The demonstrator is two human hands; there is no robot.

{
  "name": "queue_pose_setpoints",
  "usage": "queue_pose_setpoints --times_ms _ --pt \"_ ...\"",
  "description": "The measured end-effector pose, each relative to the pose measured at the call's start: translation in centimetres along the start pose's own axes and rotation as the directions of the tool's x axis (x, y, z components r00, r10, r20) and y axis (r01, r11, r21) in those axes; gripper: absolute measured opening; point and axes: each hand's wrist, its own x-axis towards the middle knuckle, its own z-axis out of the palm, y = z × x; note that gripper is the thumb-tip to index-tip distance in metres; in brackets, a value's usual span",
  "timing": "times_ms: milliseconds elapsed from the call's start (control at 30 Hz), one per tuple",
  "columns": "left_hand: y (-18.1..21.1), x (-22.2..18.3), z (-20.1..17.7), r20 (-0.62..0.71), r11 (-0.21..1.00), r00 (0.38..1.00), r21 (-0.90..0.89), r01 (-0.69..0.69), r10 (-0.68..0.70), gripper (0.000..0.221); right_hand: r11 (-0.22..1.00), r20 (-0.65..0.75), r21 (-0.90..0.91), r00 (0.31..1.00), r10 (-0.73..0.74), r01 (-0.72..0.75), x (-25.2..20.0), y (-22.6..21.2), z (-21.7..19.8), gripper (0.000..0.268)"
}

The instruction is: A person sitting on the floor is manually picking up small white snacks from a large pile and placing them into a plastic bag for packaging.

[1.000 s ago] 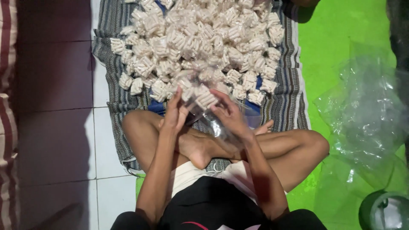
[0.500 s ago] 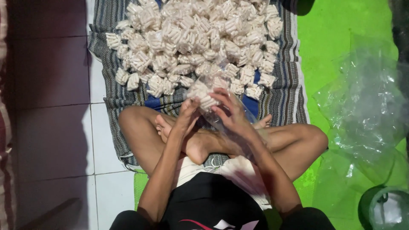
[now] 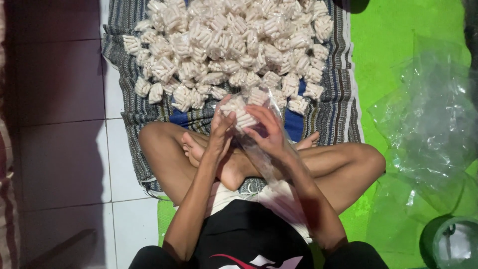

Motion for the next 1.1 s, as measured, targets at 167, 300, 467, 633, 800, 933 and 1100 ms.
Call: queue_pose_setpoints --times_ms 167,300,467,633,800,933,1100 --pt "0.7 -1.0 3.1 0.014 0.998 1.000 -0.065 -0.027 0.028 0.104 0.999 -0.013 -0.039 1.000 -0.017 0.016 -0.2 -0.7 0.8 0.057" --pt "1.0 -2.2 4.8 -0.031 0.989 0.998 -0.139 0.055 -0.060 0.098 0.997 -0.042 -0.060 0.998 -0.040 0.038 0.8 -2.1 0.6 0.055" --pt "-0.4 -0.5 1.5 0.017 0.982 1.000 -0.190 0.000 0.004 0.105 0.999 -0.035 -0.003 0.998 -0.048 0.048 -0.1 -0.1 0.5 0.058" --pt "0.4 -1.2 3.0 -0.024 0.983 0.999 -0.178 -0.036 0.032 0.118 0.999 -0.059 -0.023 0.997 -0.040 0.039 -0.3 -0.5 1.1 0.056" --pt "-3.9 -1.1 3.5 -0.044 0.970 0.998 -0.239 0.043 -0.055 0.104 0.997 -0.088 -0.068 0.996 0.013 -0.019 -1.1 -0.5 1.8 0.059" --pt "-3.4 -0.5 1.4 -0.025 0.969 0.997 -0.240 0.059 -0.067 0.093 0.995 -0.058 -0.035 0.994 -0.095 0.093 -0.9 -0.5 0.9 0.051" --pt "-0.3 -1.3 0.4 0.025 0.962 0.996 -0.257 0.095 -0.091 0.084 0.997 0.069 0.037 0.995 -0.074 0.072 -0.5 -2.9 -0.5 0.071"
